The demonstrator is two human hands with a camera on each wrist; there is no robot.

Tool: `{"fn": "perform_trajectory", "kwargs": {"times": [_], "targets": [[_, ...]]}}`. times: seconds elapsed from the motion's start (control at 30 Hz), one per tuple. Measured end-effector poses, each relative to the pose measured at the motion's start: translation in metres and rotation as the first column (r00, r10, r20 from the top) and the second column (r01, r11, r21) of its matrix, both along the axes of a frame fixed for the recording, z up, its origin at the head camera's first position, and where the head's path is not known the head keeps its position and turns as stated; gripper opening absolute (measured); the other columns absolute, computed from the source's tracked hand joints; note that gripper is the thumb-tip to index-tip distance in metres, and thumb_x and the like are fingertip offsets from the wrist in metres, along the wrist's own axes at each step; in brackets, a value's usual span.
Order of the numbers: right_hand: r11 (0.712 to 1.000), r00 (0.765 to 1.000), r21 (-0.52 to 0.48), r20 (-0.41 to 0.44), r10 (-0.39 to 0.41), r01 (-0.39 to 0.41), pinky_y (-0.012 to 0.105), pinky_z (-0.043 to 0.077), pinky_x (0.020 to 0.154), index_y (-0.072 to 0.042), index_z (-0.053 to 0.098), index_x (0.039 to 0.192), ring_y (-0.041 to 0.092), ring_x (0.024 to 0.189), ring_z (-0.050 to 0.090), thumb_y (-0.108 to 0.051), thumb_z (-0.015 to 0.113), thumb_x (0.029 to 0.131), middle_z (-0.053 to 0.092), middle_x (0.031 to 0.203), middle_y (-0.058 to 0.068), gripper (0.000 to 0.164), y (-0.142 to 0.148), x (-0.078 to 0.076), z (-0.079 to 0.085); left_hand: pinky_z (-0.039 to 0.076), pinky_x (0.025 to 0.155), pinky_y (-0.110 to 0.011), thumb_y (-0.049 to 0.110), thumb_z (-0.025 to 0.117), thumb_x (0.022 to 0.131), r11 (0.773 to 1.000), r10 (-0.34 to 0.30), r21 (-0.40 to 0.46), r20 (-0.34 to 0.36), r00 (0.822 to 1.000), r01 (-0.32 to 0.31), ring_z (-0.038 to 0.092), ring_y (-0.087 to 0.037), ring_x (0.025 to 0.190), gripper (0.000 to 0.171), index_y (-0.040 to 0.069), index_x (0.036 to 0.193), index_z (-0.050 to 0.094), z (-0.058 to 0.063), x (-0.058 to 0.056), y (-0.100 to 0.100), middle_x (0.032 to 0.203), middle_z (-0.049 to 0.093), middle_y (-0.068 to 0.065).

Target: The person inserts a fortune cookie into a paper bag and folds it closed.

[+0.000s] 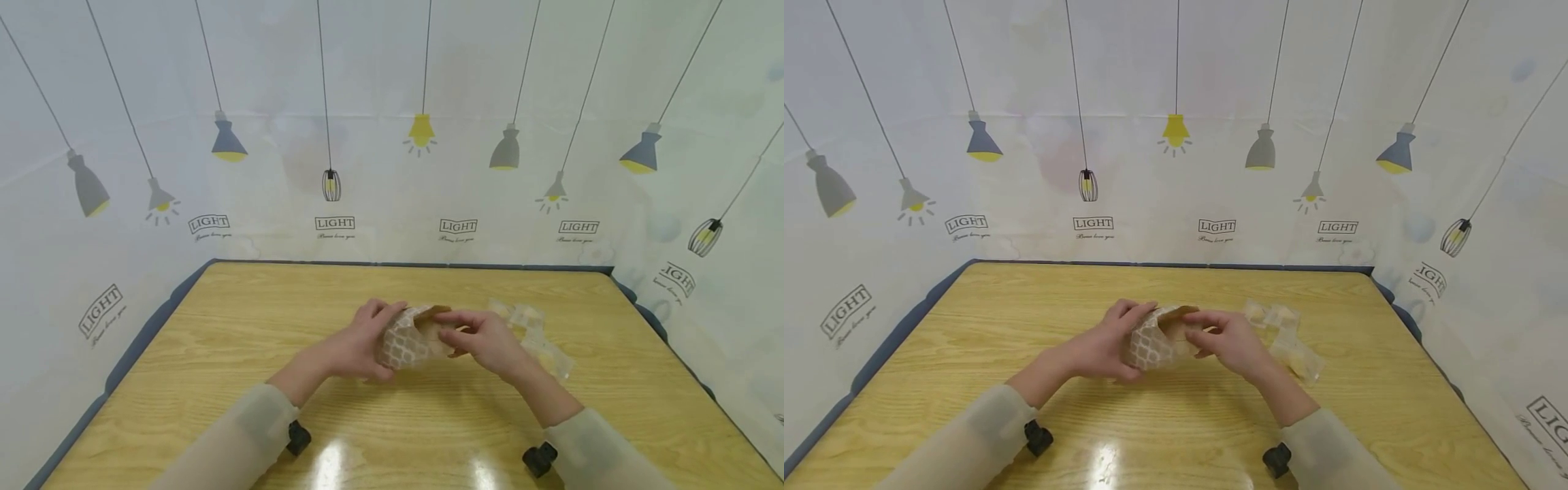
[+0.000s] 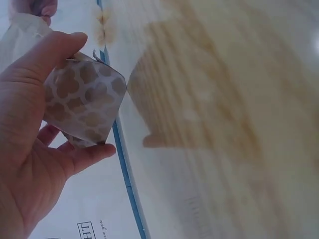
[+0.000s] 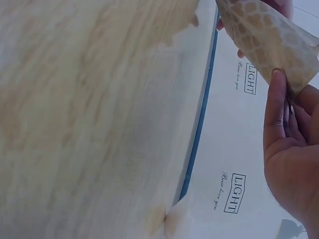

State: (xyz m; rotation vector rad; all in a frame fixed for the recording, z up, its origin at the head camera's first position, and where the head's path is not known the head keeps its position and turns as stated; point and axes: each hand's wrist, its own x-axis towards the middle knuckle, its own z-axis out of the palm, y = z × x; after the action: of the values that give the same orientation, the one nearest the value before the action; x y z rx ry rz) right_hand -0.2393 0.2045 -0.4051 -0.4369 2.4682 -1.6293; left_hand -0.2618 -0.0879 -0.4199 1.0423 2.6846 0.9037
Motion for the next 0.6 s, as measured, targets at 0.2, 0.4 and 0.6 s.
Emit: {"fn": "perform_trajectory", "kwargs": {"times": [0.2,0.4,0.6], "targets": [[1.0,1.0,0.002,-0.019,0.012,-0.012,0.046,0.068,0.088,0.003,0.072,0.139,0.024,0.095,0.081,-0.011,0.072,0.106,0.072,0.138,0.027,0.035,0.0,0.001,0.008,0.051,0.113,-0.053,0.015,0.096,0.079,0.999,-0.01,0.046,0.029,1.0,0.009,0.044,-0.03,0.131,0.107,0.02,0.169,0.036,0.001,-0.002,-0.006,0.147,0.04,-0.014],[0.996,0.989,0.09,-0.149,0.011,0.003,0.041,0.067,0.089,-0.008,0.077,0.131,0.033,0.11,0.076,-0.016,0.076,0.105,0.069,0.144,0.019,0.028,0.001,0.003,0.017,0.053,0.111,-0.051,0.017,0.097,0.08,0.998,-0.022,0.057,0.078,0.997,0.018,0.046,-0.025,0.129,0.107,0.027,0.168,0.038,-0.001,-0.004,-0.011,0.145,0.04,-0.01],[0.993,0.954,0.118,-0.295,0.062,-0.028,0.042,0.064,0.096,-0.015,0.077,0.124,0.027,0.114,0.07,-0.015,0.079,0.103,0.071,0.131,0.012,0.022,-0.007,-0.006,0.019,0.056,0.107,-0.044,0.016,0.097,0.078,0.996,-0.052,0.081,0.146,0.988,0.04,0.051,-0.023,0.123,0.111,0.031,0.169,0.036,-0.003,-0.001,-0.009,0.145,0.041,-0.007]]}}
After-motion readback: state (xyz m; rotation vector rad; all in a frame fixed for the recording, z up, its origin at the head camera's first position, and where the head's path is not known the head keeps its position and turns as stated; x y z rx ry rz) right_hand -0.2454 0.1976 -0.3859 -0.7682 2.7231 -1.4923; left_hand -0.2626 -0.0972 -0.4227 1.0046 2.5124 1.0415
